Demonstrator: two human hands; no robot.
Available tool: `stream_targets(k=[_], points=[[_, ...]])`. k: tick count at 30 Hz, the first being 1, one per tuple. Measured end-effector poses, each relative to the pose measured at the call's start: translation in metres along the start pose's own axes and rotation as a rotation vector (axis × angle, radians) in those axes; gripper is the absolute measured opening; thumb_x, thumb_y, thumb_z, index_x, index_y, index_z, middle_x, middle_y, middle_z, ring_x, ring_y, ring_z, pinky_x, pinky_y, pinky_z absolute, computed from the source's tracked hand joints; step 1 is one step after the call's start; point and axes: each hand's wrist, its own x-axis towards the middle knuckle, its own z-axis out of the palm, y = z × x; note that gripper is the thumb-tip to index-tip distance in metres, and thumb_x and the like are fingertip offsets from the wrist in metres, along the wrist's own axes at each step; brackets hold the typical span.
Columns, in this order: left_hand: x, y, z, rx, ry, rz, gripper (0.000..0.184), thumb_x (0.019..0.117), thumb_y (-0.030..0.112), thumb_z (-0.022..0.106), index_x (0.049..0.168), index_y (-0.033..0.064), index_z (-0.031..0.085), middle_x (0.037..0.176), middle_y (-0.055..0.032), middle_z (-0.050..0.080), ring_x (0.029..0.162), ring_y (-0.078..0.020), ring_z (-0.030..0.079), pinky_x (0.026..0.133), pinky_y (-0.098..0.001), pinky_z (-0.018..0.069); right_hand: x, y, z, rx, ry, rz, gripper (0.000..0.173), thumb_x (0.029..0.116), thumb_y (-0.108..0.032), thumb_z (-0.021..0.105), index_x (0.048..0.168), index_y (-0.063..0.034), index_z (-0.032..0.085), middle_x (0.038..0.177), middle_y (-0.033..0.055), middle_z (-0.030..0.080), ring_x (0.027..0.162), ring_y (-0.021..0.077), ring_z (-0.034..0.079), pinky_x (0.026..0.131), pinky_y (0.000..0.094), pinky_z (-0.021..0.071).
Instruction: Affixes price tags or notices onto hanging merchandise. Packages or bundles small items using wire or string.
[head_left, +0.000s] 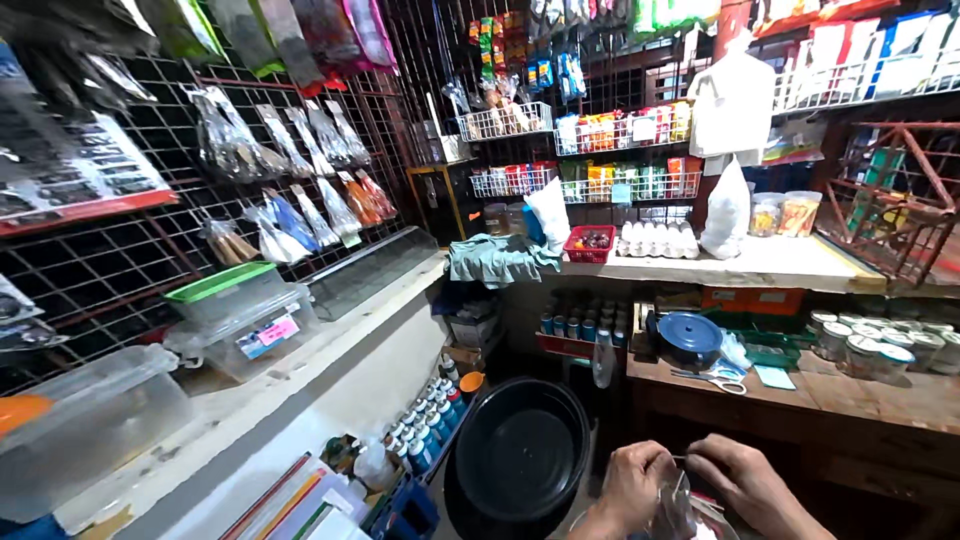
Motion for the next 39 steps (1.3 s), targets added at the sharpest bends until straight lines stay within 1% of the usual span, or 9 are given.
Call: stream_targets(k=[3, 7, 12, 19, 23, 27, 30, 34, 39], points=[[0.008, 0.008, -0.005, -0.346, 0.184, -0.168, 0.025, 0.1048, 0.009, 0.046, 0.102, -0.0026, 0.069, 0.087, -0.0005, 0.065, 0.075, -0.0004, 0.057, 0.075, -0.0189, 0.0489, 0.007, -0.003, -0.02, 0.3, 0.171, 0.166, 0.04, 0.0979, -0.018, 0.055, 0.129, 0.0059, 0.063, 0.118, 0.0134, 0.07, 0.106, 0.0157, 0.068, 0.095, 0.0337, 0.0558], [0.013, 0.035, 0.006, -0.8, 0.12, -0.298, 0.023, 0.1076, 0.011, 0.038, 0.096, 0.0091, 0.059, 0.063, 0.0118, 0.048, 0.049, 0.0045, 0.04, 0.047, -0.0127, 0.0354, 0.002, -0.031, 0.0, 0.895, 0.23, 0.145, 0.038, 0.1091, -0.032, 0.044, 0.132, -0.0075, 0.063, 0.119, 0.0001, 0.075, 0.11, 0.0147, 0.071, 0.101, 0.0357, 0.0562], [0.011, 0.067, 0.023, -0.969, 0.159, -0.3, 0.027, 0.104, 0.004, 0.033, 0.097, 0.011, 0.058, 0.064, 0.0112, 0.052, 0.051, 0.0033, 0.042, 0.049, -0.0148, 0.0375, 0.008, -0.063, 0.025, 0.778, 0.45, -0.101, 0.029, 0.109, -0.034, 0.047, 0.123, -0.0279, 0.071, 0.116, -0.011, 0.075, 0.109, 0.0046, 0.069, 0.099, 0.0255, 0.0554], [0.002, 0.071, 0.04, -0.713, 0.279, -0.075, 0.017, 0.1, 0.0, 0.047, 0.098, -0.0033, 0.064, 0.08, 0.0066, 0.06, 0.069, 0.0056, 0.053, 0.065, -0.0152, 0.0468, 0.018, -0.07, 0.016, 0.538, 0.56, -0.245, 0.023, 0.1068, -0.025, 0.054, 0.118, -0.0228, 0.074, 0.109, -0.0128, 0.074, 0.097, -0.0009, 0.07, 0.088, 0.019, 0.0587], [0.004, 0.066, 0.046, -0.659, 0.373, -0.054, 0.015, 0.0995, 0.001, 0.052, 0.093, -0.005, 0.064, 0.076, 0.0043, 0.061, 0.067, 0.0056, 0.055, 0.066, -0.0147, 0.0485, 0.018, -0.083, 0.007, 0.535, 0.549, -0.188, 0.016, 0.0984, 0.002, 0.058, 0.103, 0.0084, 0.071, 0.098, 0.0012, 0.075, 0.094, -0.0015, 0.069, 0.089, 0.0172, 0.057], [0.013, 0.062, 0.038, -0.621, 0.386, -0.19, 0.021, 0.101, 0.003, 0.046, 0.099, -0.0024, 0.066, 0.077, 0.0042, 0.061, 0.064, 0.0028, 0.054, 0.063, -0.0163, 0.0482, 0.031, -0.072, 0.015, 0.833, 0.57, 0.107, 0.026, 0.1064, -0.009, 0.044, 0.108, -0.0064, 0.07, 0.092, -0.0035, 0.077, 0.083, 0.0072, 0.075, 0.08, 0.0261, 0.0634], [0.018, 0.051, 0.034, -0.655, 0.417, -0.186, 0.022, 0.1038, 0.007, 0.047, 0.098, 0.0007, 0.068, 0.069, 0.0087, 0.056, 0.058, 0.0036, 0.05, 0.057, -0.0138, 0.0447, 0.035, -0.055, 0.017, 1.088, 0.482, 0.301, 0.033, 0.1089, -0.01, 0.031, 0.12, 0.0, 0.061, 0.102, 0.0054, 0.078, 0.093, 0.0153, 0.076, 0.09, 0.0324, 0.0618], [0.02, 0.047, 0.034, -0.627, 0.444, -0.196, 0.021, 0.1027, 0.005, 0.049, 0.098, -0.0008, 0.068, 0.077, 0.0057, 0.063, 0.067, 0.0027, 0.057, 0.065, -0.015, 0.0495, 0.026, -0.053, 0.024, 1.053, 0.354, 0.363, 0.029, 0.1048, -0.008, 0.044, 0.117, 0.0032, 0.067, 0.105, 0.0058, 0.077, 0.097, 0.0116, 0.074, 0.092, 0.0283, 0.0592], [0.015, 0.026, 0.047, -0.41, 0.446, -0.03, 0.015, 0.0936, 0.0, 0.062, 0.097, -0.0074, 0.074, 0.096, -0.0098, 0.071, 0.093, -0.005, 0.067, 0.089, -0.0209, 0.0544, 0.027, -0.053, 0.027, 0.94, 0.4, 0.36, 0.017, 0.0981, -0.002, 0.058, 0.102, 0.002, 0.074, 0.085, 0.0036, 0.077, 0.077, 0.007, 0.073, 0.074, 0.0227, 0.0604]])
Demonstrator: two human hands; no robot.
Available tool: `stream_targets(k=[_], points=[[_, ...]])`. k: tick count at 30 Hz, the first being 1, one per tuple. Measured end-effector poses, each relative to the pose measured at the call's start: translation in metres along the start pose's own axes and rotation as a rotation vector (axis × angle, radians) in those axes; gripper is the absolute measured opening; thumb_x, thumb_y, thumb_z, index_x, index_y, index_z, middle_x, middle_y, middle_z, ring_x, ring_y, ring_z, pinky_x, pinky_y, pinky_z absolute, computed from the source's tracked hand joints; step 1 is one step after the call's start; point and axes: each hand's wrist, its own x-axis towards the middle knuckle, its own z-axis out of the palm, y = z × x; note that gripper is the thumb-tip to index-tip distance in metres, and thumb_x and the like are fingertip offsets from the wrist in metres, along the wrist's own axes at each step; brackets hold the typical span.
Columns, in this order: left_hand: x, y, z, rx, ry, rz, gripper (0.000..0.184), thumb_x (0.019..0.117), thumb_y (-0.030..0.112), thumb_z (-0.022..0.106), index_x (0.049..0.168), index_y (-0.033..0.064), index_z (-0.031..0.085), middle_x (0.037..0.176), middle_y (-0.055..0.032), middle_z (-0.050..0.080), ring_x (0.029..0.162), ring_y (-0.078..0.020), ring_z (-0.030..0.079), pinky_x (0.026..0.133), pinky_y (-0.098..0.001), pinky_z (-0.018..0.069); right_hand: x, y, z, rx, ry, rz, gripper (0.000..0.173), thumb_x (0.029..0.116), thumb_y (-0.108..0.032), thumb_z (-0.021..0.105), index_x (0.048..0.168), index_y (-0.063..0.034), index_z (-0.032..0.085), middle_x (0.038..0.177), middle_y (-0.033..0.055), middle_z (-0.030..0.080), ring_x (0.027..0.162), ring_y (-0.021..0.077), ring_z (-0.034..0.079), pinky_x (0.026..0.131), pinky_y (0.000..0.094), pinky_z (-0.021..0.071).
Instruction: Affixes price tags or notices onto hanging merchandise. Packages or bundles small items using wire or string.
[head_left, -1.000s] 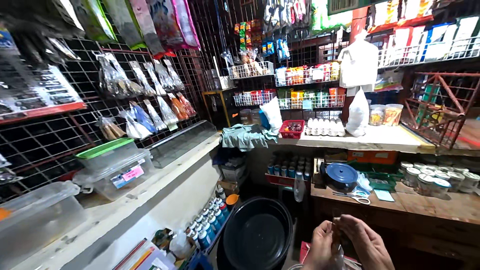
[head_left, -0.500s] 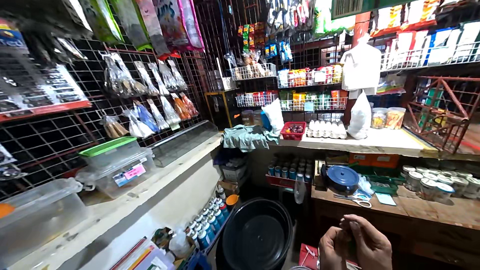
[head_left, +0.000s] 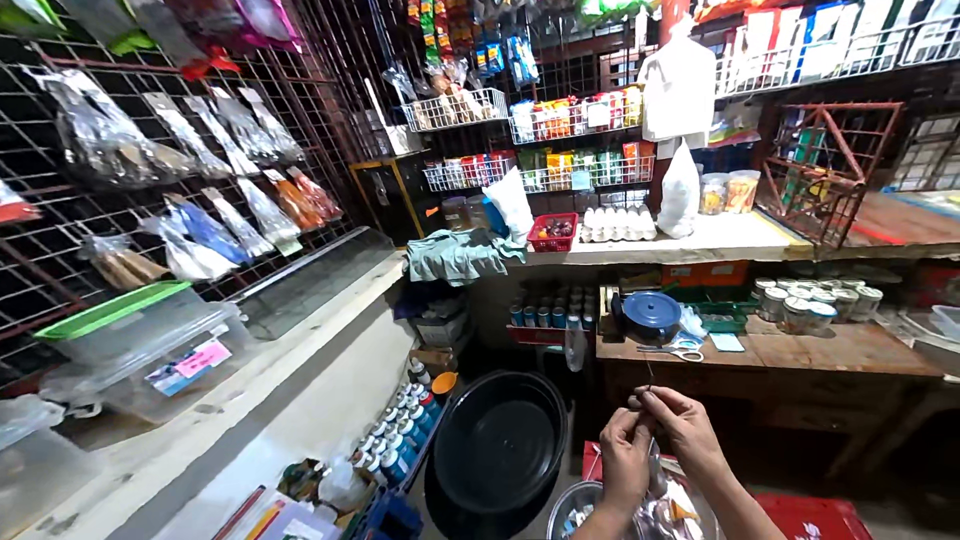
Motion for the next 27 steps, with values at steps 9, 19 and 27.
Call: stream_targets(k=[9, 19, 27], points=[[0.039, 0.034, -0.023, -0.255, -0.09, -0.2, 0.028, 0.1043, 0.005, 0.048, 0.123, -0.0105, 0.062, 0.11, -0.0102, 0.074, 0.104, -0.0103, 0.069, 0.099, -0.0289, 0.0536, -0.01, 0.008, -0.015, -0.38, -0.165, -0.121, 0.019, 0.0986, -0.007, 0.056, 0.105, 0.0016, 0.072, 0.089, 0.0004, 0.073, 0.075, 0.0021, 0.069, 0.075, 0.0223, 0.0603], [0.025, 0.043, -0.008, -0.467, -0.065, -0.343, 0.023, 0.1062, 0.001, 0.037, 0.106, -0.0005, 0.061, 0.087, -0.0012, 0.074, 0.081, -0.0068, 0.071, 0.08, -0.0244, 0.0582, -0.021, 0.012, -0.007, -0.49, -0.143, -0.171, 0.033, 0.1041, -0.012, 0.043, 0.083, 0.0008, 0.066, 0.073, -0.0036, 0.061, 0.071, -0.0043, 0.058, 0.072, 0.0179, 0.0502], [0.0, 0.048, 0.002, -0.61, 0.099, -0.364, 0.034, 0.1092, 0.005, 0.03, 0.095, 0.007, 0.062, 0.077, 0.004, 0.072, 0.076, -0.005, 0.071, 0.078, -0.0224, 0.0587, -0.04, 0.018, 0.003, -0.709, -0.118, -0.363, 0.044, 0.1066, -0.016, 0.044, 0.079, 0.0105, 0.066, 0.072, 0.0175, 0.065, 0.071, 0.0205, 0.066, 0.072, 0.0343, 0.055]])
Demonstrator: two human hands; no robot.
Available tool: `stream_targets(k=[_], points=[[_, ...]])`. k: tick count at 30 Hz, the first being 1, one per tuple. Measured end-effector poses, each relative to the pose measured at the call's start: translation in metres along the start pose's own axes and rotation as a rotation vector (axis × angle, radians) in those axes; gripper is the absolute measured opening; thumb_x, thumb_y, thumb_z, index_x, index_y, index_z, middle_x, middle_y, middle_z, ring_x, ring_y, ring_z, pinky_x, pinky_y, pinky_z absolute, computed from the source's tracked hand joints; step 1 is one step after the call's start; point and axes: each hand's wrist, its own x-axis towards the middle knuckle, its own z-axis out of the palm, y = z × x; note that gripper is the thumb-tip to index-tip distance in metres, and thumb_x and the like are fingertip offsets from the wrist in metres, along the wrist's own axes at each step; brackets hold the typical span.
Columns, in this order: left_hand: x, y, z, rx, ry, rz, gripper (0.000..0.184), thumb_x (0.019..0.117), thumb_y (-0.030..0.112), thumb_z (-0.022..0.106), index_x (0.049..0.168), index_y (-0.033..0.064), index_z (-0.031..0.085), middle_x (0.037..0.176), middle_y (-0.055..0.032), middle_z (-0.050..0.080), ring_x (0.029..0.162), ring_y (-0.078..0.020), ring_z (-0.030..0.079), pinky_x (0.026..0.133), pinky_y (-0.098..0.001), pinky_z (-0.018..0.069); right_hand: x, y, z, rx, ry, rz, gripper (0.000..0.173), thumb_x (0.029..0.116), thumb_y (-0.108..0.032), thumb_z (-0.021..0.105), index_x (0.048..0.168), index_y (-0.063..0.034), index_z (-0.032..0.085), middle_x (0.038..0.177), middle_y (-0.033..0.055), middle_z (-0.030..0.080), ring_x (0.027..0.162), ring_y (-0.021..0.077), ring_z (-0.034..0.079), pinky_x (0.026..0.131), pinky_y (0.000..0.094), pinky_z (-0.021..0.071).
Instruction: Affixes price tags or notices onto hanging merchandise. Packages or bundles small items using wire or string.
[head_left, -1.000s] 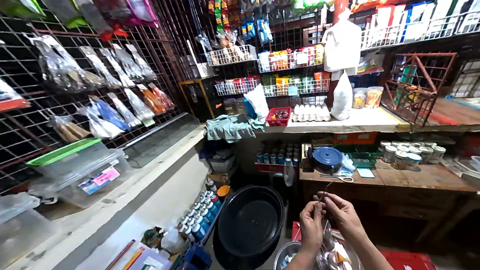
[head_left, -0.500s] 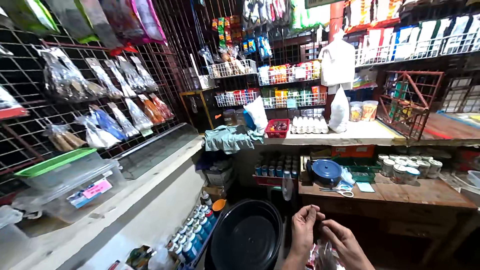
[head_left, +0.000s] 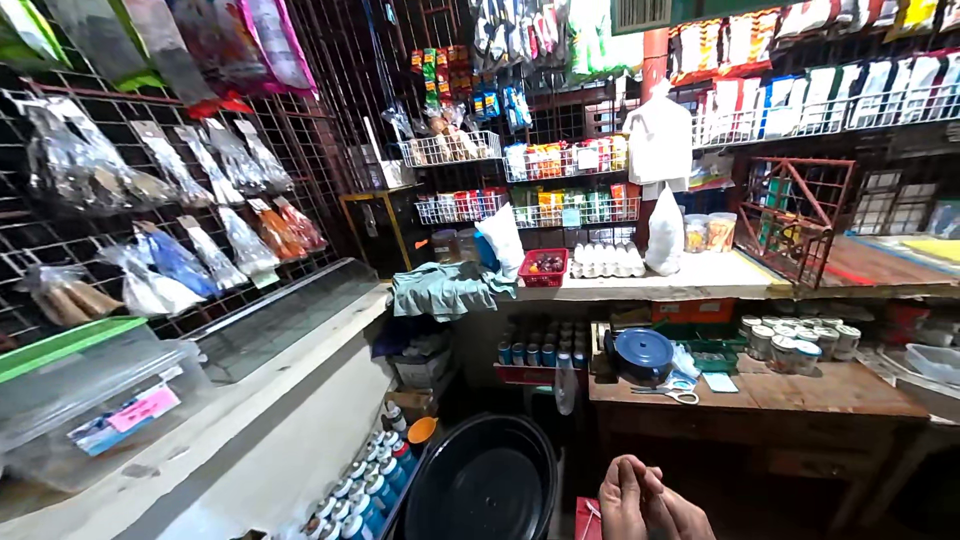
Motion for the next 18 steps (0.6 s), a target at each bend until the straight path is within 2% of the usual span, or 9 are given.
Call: stream_targets(k=[4, 6, 8, 11, 12, 13, 15, 16, 18], points=[[-0.003, 0.002, -0.005, -0.001, -0.004, -0.101, 0.032, 0.1093, 0.007, 0.031, 0.1, 0.0026, 0.061, 0.088, -0.0011, 0.076, 0.086, -0.0068, 0.073, 0.082, -0.023, 0.0585, -0.003, -0.001, -0.002, -0.041, -0.051, -0.024, 0.042, 0.1059, -0.013, 0.041, 0.089, 0.0156, 0.067, 0.087, 0.0278, 0.07, 0.085, 0.0328, 0.071, 0.084, 0.0423, 0.056], [-0.006, 0.003, -0.007, -0.006, -0.001, -0.124, 0.034, 0.1096, 0.007, 0.03, 0.096, 0.0044, 0.061, 0.086, -0.0003, 0.075, 0.085, -0.0055, 0.073, 0.08, -0.0215, 0.0588, -0.006, -0.003, -0.003, -0.01, -0.09, -0.035, 0.04, 0.1048, -0.01, 0.041, 0.096, 0.0186, 0.067, 0.094, 0.0304, 0.071, 0.09, 0.0326, 0.073, 0.088, 0.04, 0.0561], [-0.007, -0.001, -0.008, -0.018, 0.006, -0.097, 0.034, 0.1087, 0.005, 0.031, 0.093, 0.0057, 0.06, 0.083, 0.0014, 0.074, 0.082, -0.0043, 0.072, 0.077, -0.0201, 0.0589, -0.007, -0.004, -0.003, 0.071, -0.115, 0.018, 0.041, 0.1052, -0.01, 0.04, 0.095, 0.0201, 0.066, 0.086, 0.0267, 0.069, 0.082, 0.023, 0.069, 0.083, 0.033, 0.0551], [-0.006, -0.011, -0.011, 0.002, -0.035, 0.016, 0.033, 0.1062, 0.002, 0.033, 0.092, 0.0055, 0.063, 0.082, 0.0025, 0.074, 0.081, -0.0035, 0.072, 0.077, -0.0199, 0.0587, -0.014, 0.009, 0.007, 0.181, -0.04, 0.079, 0.05, 0.1079, -0.024, 0.039, 0.089, 0.0142, 0.064, 0.074, 0.0113, 0.063, 0.069, 0.0051, 0.059, 0.071, 0.0242, 0.0508], [-0.007, -0.012, -0.01, 0.018, -0.042, 0.049, 0.033, 0.1057, 0.001, 0.034, 0.091, 0.0063, 0.063, 0.081, 0.0039, 0.073, 0.08, -0.003, 0.071, 0.078, -0.02, 0.0583, -0.016, 0.008, 0.01, 0.175, -0.005, 0.078, 0.048, 0.1068, -0.023, 0.04, 0.086, 0.0128, 0.064, 0.072, 0.0082, 0.062, 0.068, 0.002, 0.058, 0.07, 0.0216, 0.0504], [-0.008, -0.012, -0.009, 0.028, -0.05, 0.073, 0.034, 0.1059, 0.002, 0.034, 0.09, 0.0079, 0.063, 0.079, 0.0055, 0.071, 0.078, -0.0021, 0.069, 0.078, -0.0203, 0.0572, -0.017, 0.005, 0.012, 0.137, 0.023, 0.06, 0.047, 0.1071, -0.02, 0.04, 0.082, 0.0116, 0.063, 0.071, 0.0089, 0.063, 0.069, 0.0038, 0.06, 0.07, 0.0222, 0.0517], [-0.01, -0.014, -0.011, 0.036, -0.071, 0.101, 0.035, 0.1063, 0.003, 0.033, 0.089, 0.0105, 0.063, 0.075, 0.0079, 0.069, 0.074, -0.0007, 0.066, 0.076, -0.0202, 0.0554, -0.017, -0.007, 0.014, 0.048, 0.038, 0.038, 0.045, 0.1061, -0.015, 0.043, 0.079, 0.014, 0.064, 0.075, 0.0202, 0.067, 0.075, 0.0194, 0.068, 0.077, 0.0338, 0.0552], [-0.01, -0.015, -0.013, 0.043, -0.075, 0.11, 0.035, 0.1061, 0.003, 0.034, 0.088, 0.0108, 0.063, 0.074, 0.0084, 0.068, 0.072, -0.0002, 0.065, 0.075, -0.0196, 0.0551, -0.018, -0.01, 0.016, 0.031, 0.04, 0.029, 0.043, 0.1051, -0.012, 0.043, 0.079, 0.0143, 0.064, 0.076, 0.0215, 0.067, 0.076, 0.0211, 0.069, 0.078, 0.0344, 0.0552], [-0.009, -0.019, -0.018, 0.065, -0.1, 0.143, 0.033, 0.106, 0.004, 0.036, 0.088, 0.0095, 0.063, 0.075, 0.0078, 0.069, 0.072, 0.0006, 0.065, 0.073, -0.0183, 0.0548, -0.021, -0.008, 0.021, 0.04, 0.075, 0.007, 0.043, 0.1046, -0.012, 0.043, 0.079, 0.0139, 0.064, 0.074, 0.019, 0.067, 0.075, 0.0162, 0.068, 0.077, 0.0302, 0.0549]])
